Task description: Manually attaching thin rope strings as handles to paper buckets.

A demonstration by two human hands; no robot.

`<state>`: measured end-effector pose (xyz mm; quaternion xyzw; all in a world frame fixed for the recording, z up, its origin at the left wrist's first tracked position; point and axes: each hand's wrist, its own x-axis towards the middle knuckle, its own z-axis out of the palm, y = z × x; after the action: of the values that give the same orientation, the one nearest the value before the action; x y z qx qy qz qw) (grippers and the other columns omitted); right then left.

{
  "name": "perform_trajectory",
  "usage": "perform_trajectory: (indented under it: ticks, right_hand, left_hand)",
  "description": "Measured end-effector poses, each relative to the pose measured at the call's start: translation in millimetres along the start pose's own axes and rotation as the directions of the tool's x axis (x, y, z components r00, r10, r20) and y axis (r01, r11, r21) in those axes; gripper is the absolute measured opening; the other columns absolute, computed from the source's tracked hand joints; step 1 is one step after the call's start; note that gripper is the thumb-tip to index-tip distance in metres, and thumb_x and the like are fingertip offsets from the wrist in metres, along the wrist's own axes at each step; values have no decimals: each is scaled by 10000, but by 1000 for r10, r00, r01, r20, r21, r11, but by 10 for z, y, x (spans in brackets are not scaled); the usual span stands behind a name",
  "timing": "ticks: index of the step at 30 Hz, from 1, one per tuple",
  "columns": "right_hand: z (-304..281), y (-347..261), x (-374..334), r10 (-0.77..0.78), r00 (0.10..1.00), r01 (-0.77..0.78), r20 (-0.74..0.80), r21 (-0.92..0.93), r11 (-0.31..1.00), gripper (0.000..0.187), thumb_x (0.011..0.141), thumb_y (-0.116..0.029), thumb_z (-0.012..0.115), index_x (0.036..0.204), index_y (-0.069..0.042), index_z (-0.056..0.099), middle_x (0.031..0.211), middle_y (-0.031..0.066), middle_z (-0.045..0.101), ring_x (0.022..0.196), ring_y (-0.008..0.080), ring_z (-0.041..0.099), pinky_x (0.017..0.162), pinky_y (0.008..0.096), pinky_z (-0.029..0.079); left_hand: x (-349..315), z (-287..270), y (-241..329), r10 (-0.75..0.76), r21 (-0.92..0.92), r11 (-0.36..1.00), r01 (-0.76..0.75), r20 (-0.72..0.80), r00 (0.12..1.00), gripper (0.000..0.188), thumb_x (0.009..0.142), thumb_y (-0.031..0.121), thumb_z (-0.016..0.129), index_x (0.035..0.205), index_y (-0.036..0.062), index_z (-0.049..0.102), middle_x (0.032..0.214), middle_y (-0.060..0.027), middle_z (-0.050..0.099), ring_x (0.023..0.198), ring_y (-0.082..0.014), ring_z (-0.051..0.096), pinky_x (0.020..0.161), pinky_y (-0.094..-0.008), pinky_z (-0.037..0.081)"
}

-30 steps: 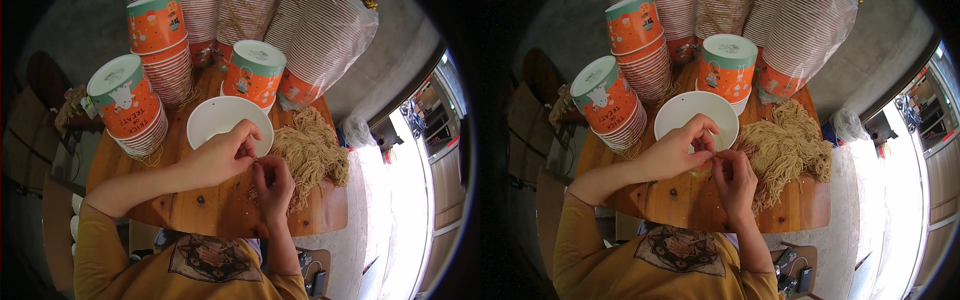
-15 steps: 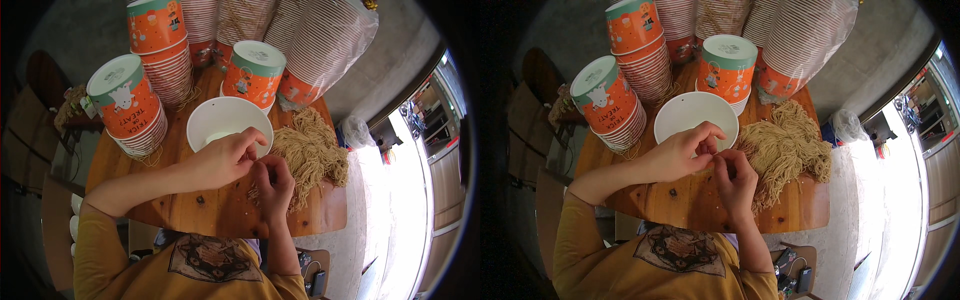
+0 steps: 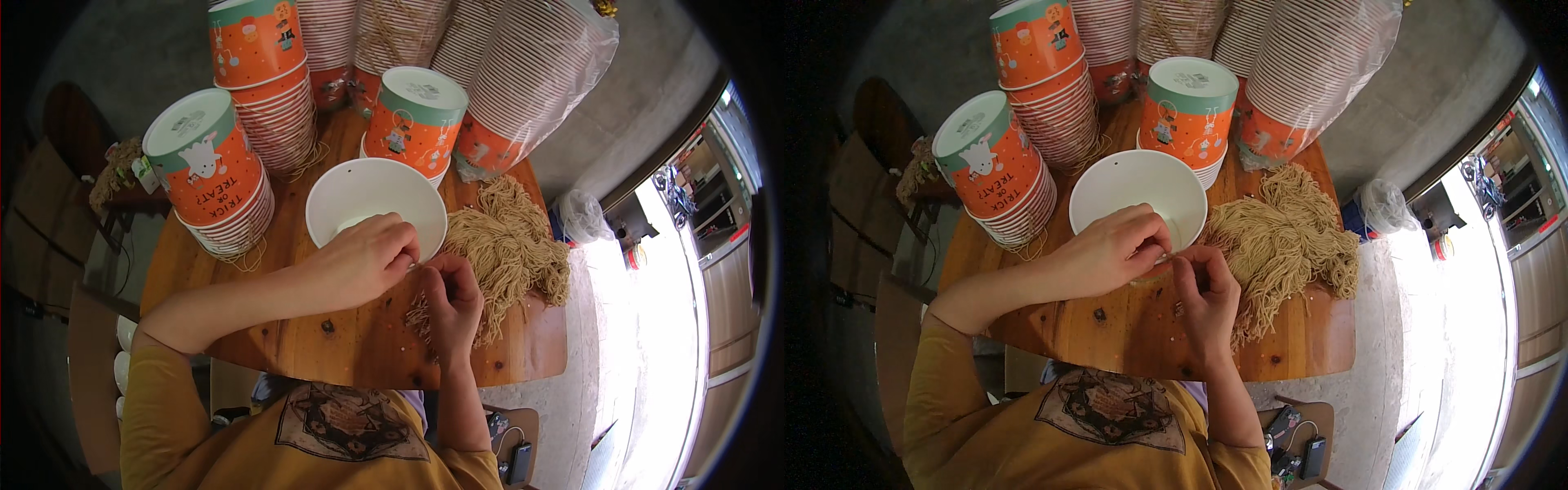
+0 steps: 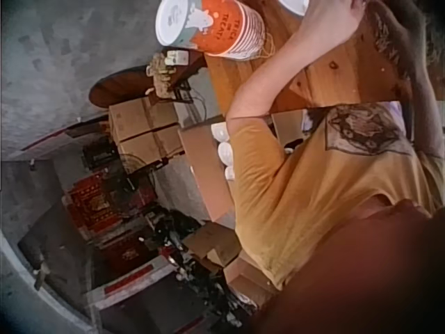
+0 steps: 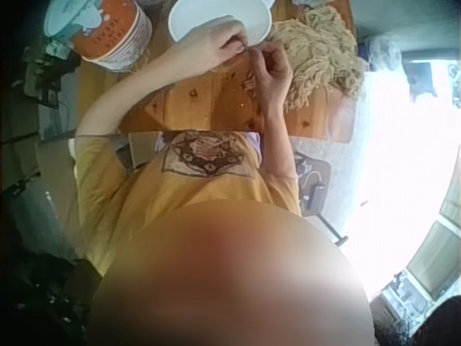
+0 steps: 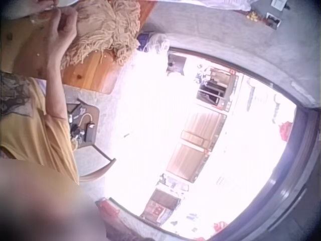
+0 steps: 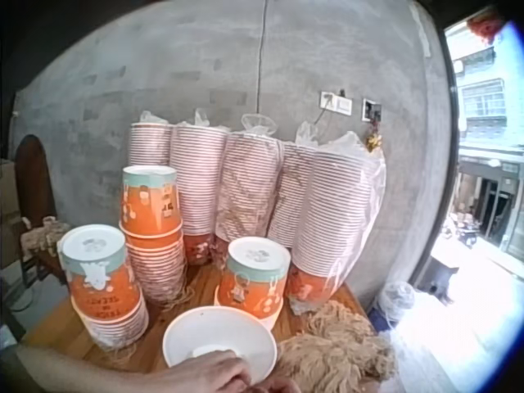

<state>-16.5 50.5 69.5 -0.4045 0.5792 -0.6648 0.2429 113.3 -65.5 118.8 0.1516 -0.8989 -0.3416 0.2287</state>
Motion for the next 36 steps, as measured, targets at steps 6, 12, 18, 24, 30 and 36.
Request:
perform_trajectory:
  ticks: [6, 12, 18, 24, 30, 36]
  right_hand:
    - [-3, -15, -18, 38, 999, -38, -1, 112, 993, 28, 910, -22, 594, 937, -30, 593, 791, -66, 540, 694, 6, 449, 623, 162, 380]
    - [-18, -15, -41, 61, 998, -61, 1, 156, 986, 13, 918, -28, 591, 928, -35, 586, 805, -70, 536, 711, 4, 450, 637, 158, 381]
    - [-27, -20, -50, 92, 996, -93, 12, 189, 978, 14, 928, -36, 586, 942, -36, 585, 816, -70, 535, 718, 3, 452, 641, 156, 378]
    - [-4, -19, -34, 84, 996, -88, 28, 211, 974, 36, 932, -31, 585, 968, -32, 592, 844, -64, 554, 726, 1, 458, 648, 153, 378]
    - [-3, -29, -35, 83, 996, -89, 39, 227, 970, 53, 935, -31, 582, 984, -31, 600, 854, -63, 561, 731, -4, 460, 643, 148, 372]
    - [35, -53, -19, 122, 991, -133, 63, 222, 966, 60, 940, -55, 585, 990, -30, 608, 857, -65, 569, 731, -1, 469, 640, 155, 377]
  left_hand:
    - [-4, -18, -44, -5, -13, 1000, 5, -15, 1000, 99, 854, 45, 573, 936, 23, 524, 923, -104, 563, 827, -253, 590, 703, -357, 479]
    - [-5, -22, -27, -1, -6, 1000, 1, -3, 1000, 108, 851, 39, 574, 942, 21, 519, 921, -103, 564, 817, -242, 591, 693, -349, 479]
    - [5, -8, -49, -9, -34, 999, 9, 0, 1000, 102, 857, 34, 569, 942, 14, 517, 935, -104, 568, 824, -238, 593, 705, -338, 477]
    - [-3, 17, -44, 1, -89, 996, -6, -55, 998, 132, 861, -3, 549, 982, 23, 502, 934, -86, 560, 814, -199, 584, 712, -326, 474]
    - [-12, -18, -4, 96, -54, 994, -99, -55, 994, 183, 860, -36, 528, 1023, 25, 470, 930, -80, 551, 807, -182, 573, 725, -315, 480]
    - [-16, 28, -31, 139, -111, 984, -140, -17, 990, 199, 868, -44, 530, 1040, 31, 464, 983, -94, 579, 847, -213, 612, 742, -329, 495]
